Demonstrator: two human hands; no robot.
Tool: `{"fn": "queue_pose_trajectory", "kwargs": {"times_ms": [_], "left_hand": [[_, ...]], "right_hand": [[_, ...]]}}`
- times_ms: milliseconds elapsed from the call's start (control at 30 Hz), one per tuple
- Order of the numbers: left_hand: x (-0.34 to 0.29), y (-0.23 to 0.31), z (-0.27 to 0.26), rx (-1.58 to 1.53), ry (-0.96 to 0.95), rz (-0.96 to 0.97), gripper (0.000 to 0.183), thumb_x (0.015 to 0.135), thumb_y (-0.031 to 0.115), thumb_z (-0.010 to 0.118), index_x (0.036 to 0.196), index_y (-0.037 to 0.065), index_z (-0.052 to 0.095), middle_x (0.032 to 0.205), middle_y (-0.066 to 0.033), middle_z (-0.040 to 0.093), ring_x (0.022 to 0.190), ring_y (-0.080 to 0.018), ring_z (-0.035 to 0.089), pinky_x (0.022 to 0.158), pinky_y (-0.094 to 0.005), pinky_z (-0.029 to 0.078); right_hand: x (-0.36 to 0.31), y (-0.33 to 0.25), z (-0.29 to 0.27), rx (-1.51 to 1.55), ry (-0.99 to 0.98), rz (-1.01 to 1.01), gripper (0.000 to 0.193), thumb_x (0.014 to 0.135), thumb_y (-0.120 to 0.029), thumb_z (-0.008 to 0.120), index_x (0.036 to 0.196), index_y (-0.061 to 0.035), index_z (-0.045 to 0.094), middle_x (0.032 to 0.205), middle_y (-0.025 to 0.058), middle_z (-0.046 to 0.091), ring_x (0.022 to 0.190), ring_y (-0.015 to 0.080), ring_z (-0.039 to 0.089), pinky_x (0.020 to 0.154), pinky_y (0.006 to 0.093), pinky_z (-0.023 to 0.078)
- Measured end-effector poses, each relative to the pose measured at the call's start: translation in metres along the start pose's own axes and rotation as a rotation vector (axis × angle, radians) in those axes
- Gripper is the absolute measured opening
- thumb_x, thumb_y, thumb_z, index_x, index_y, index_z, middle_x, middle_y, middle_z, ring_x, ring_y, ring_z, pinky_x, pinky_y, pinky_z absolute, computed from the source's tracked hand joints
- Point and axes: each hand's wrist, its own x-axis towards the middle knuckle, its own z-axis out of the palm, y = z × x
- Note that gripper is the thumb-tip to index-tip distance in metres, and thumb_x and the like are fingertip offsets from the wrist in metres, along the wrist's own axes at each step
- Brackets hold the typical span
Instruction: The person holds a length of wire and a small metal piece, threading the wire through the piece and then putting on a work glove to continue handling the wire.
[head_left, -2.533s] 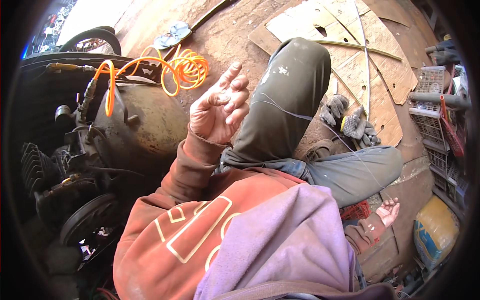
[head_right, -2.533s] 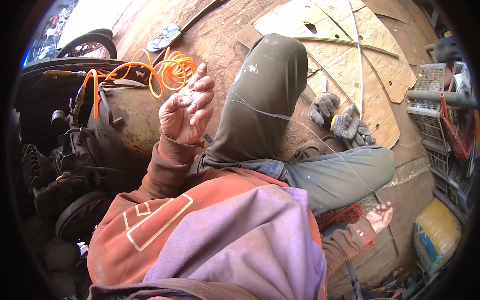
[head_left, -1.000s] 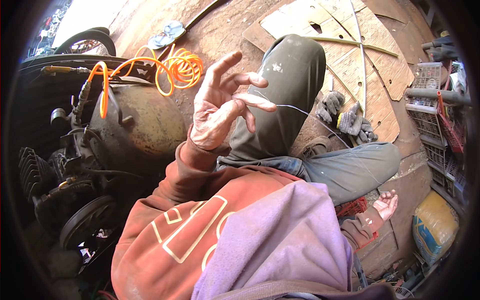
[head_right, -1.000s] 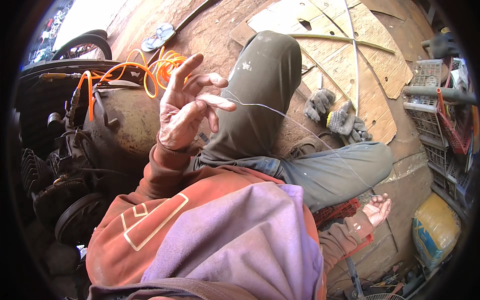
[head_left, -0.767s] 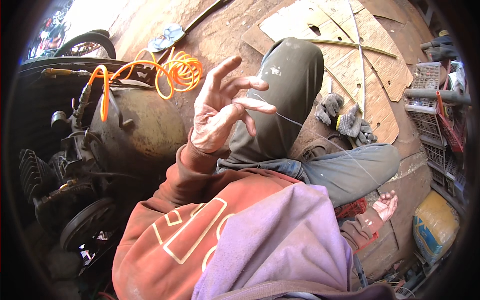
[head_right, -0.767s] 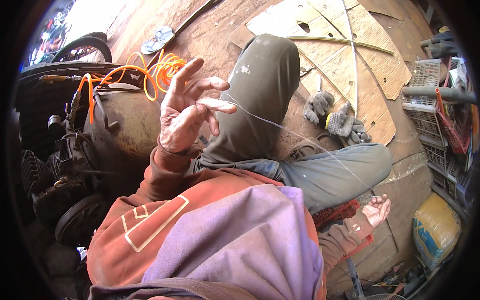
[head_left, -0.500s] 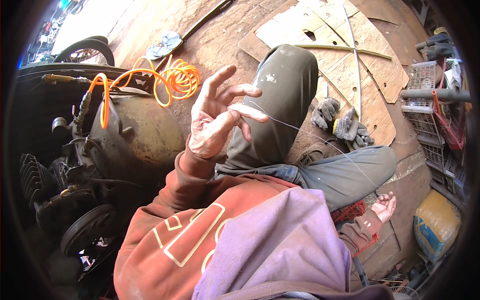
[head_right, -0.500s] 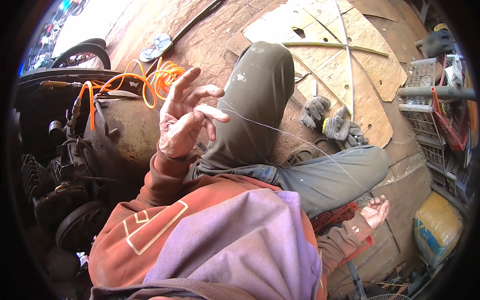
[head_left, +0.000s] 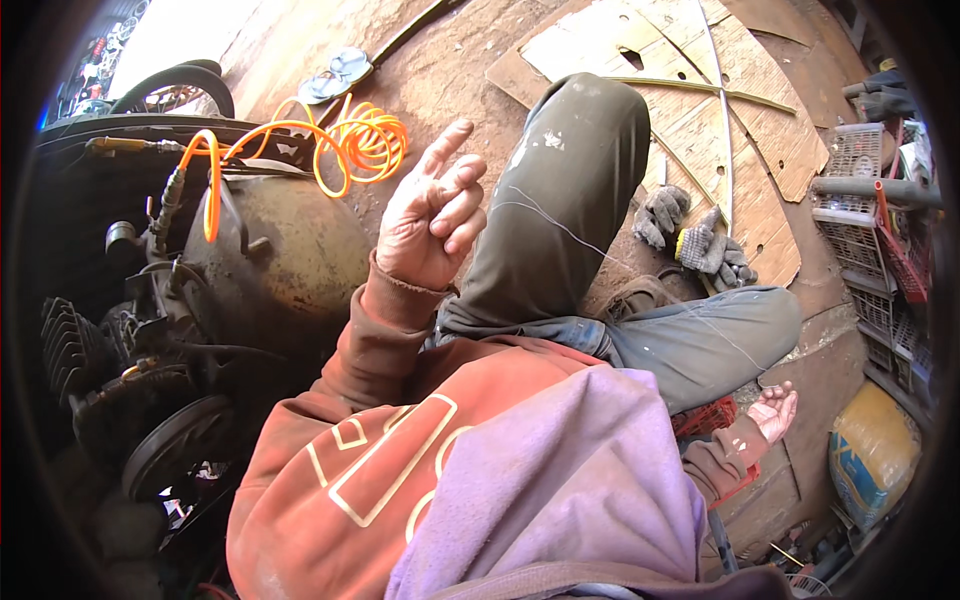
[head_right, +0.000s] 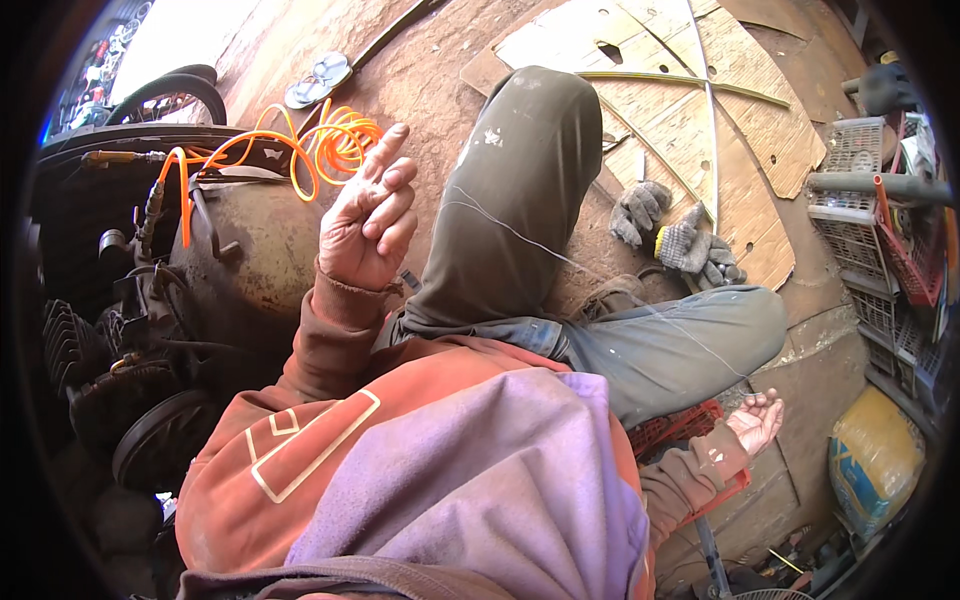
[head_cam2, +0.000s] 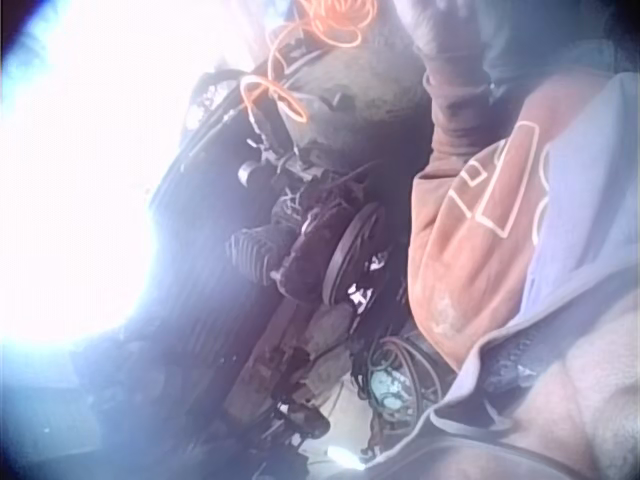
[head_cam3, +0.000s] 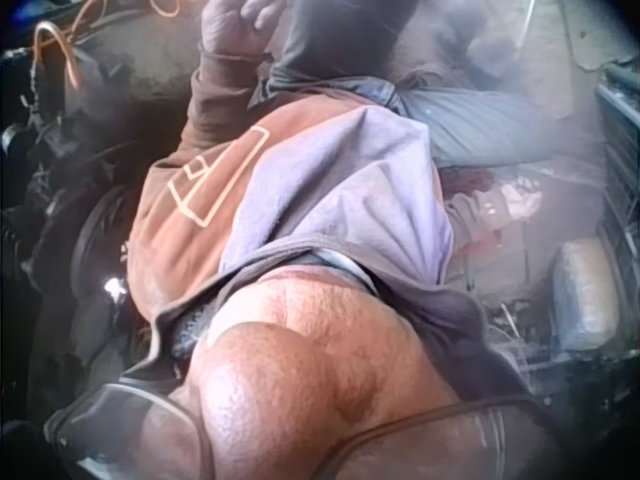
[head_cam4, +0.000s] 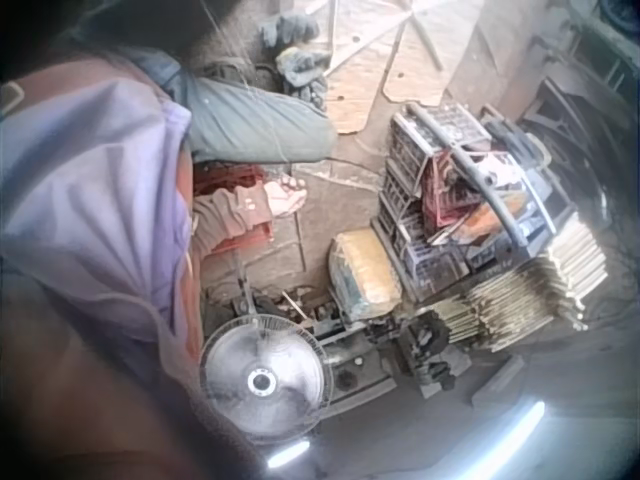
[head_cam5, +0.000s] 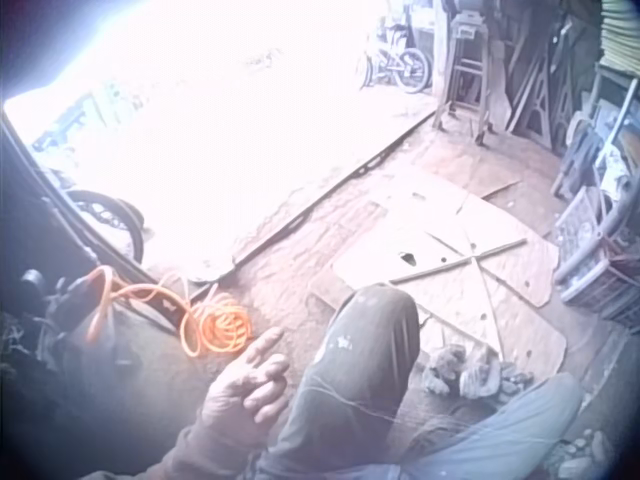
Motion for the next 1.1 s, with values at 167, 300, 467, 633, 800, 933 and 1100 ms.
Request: {"fn": "queue_pose_trajectory", "kwargs": {"times_ms": [167,300,467,633,800,933,1100], "left_hand": [[0.001,0.001,-0.002,-0.008,-0.012,0.003,0.066,0.083,0.004,0.057,0.143,0.000,0.030,0.099,-0.0102,0.047,0.054,-0.0075,0.037,0.043,-0.0214,0.035],[0.000,0.000,0.002,-0.044,-0.012,0.011,0.072,0.079,0.000,0.062,0.143,-0.002,0.030,0.101,-0.0106,0.046,0.059,-0.0073,0.039,0.044,-0.0209,0.036],[-0.002,0.000,0.006,0.129,-0.002,0.013,0.076,0.075,-0.007,0.057,0.145,-0.005,0.027,0.104,-0.0094,0.041,0.067,-0.0083,0.041,0.049,-0.0216,0.038],[-0.003,0.000,0.006,0.112,-0.090,0.004,0.077,0.072,-0.009,0.054,0.144,-0.005,0.029,0.107,-0.0106,0.039,0.071,-0.0097,0.040,0.051,-0.0212,0.038],[-0.005,-0.001,0.008,0.043,-0.114,-0.008,0.074,0.069,-0.015,0.053,0.140,0.000,0.039,0.108,-0.0102,0.042,0.073,-0.0101,0.039,0.054,-0.0226,0.038],[-0.005,-0.002,0.009,0.090,-0.110,0.014,0.077,0.069,-0.012,0.052,0.143,-0.003,0.032,0.105,-0.0086,0.037,0.071,-0.0097,0.038,0.053,-0.0218,0.037],[-0.006,-0.002,0.011,0.127,-0.108,0.017,0.073,0.075,-0.009,0.057,0.143,-0.002,0.033,0.102,-0.0070,0.038,0.069,-0.0083,0.038,0.053,-0.0207,0.037]], "right_hand": [[0.004,0.001,-0.005,-0.003,0.002,0.000,0.019,0.094,-0.012,0.062,0.109,-0.0018,0.056,0.104,0.0179,0.066,0.081,0.0200,0.058,0.066,0.0314,0.049],[0.003,0.001,-0.004,-0.006,-0.021,-0.006,0.018,0.095,-0.012,0.061,0.109,-0.0021,0.056,0.105,0.0179,0.066,0.081,0.0201,0.059,0.067,0.0317,0.049],[0.005,0.001,-0.006,-0.018,-0.016,-0.002,0.018,0.095,-0.012,0.060,0.110,-0.0025,0.056,0.106,0.0180,0.066,0.082,0.0202,0.059,0.068,0.0320,0.050],[0.005,0.000,-0.007,0.000,-0.035,0.006,0.017,0.095,-0.012,0.061,0.109,-0.0027,0.057,0.106,0.0182,0.066,0.081,0.0203,0.059,0.067,0.0319,0.050],[0.005,0.000,-0.004,0.001,-0.027,0.006,0.017,0.094,-0.011,0.062,0.108,-0.0025,0.057,0.105,0.0184,0.066,0.081,0.0204,0.058,0.067,0.0319,0.049],[0.004,-0.001,-0.002,0.004,-0.019,0.001,0.017,0.094,-0.011,0.062,0.108,-0.0024,0.057,0.103,0.0185,0.066,0.080,0.0206,0.058,0.066,0.0321,0.049],[0.003,-0.002,0.001,0.002,0.002,-0.003,0.018,0.094,-0.011,0.062,0.109,-0.0024,0.056,0.103,0.0184,0.066,0.080,0.0206,0.058,0.066,0.0318,0.049]]}}
